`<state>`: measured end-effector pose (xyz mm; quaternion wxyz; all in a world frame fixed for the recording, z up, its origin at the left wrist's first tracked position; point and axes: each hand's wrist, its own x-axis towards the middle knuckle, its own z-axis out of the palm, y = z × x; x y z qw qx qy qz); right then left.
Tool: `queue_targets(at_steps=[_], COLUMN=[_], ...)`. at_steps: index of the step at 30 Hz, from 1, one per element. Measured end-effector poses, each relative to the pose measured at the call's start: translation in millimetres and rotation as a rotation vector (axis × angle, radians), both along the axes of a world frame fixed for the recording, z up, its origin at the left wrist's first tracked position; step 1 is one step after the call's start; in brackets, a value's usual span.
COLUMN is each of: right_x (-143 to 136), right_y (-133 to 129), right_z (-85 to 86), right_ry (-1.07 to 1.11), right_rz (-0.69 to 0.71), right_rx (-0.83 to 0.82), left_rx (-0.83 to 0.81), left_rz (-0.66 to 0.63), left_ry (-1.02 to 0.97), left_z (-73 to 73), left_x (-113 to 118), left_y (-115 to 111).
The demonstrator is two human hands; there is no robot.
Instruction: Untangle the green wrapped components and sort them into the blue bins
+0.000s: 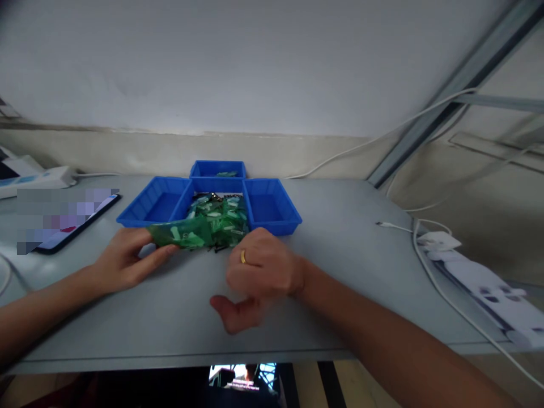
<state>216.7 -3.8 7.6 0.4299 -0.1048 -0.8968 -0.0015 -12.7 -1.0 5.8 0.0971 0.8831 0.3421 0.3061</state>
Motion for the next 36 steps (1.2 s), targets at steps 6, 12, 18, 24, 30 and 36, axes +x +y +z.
queue_targets(at_steps=[6, 12, 18, 24, 30, 36], right_x=[-0.7, -8.5, -11.0, -12.3, -12.4, -12.9], right_y=[0.2, 7.4, 9.9, 9.9, 11.9, 11.1], right_z=[5.3, 1.6, -5.5, -2.6, -4.3, -2.2], right_ry=[-0.195, -0.39, -0.387, -0.366, -0.333, -0.341], right_rz=[-0.079, -0.321, -0.33, -0.275, -0.211, -0.213], right_rx=[0.106, 0.166, 0.091, -0.059, -0.013, 0.002], left_rx=[-0.001, -0.019, -0.038, 0.017, 0.049, 0.035], left_rz=[-0.013, -0.017, 0.004, 0.047, 0.08, 0.111], left_ry=[0.043, 0.048, 0.059, 0.008, -0.004, -0.012], left_z=[-0.4, -2.3, -2.3, -0.8, -1.3, -2.0], left_x=[1.5, 2.3, 2.7, 3.5, 3.9, 4.0], left_y=[1.7, 2.8, 1.9, 3.2, 4.8, 4.2])
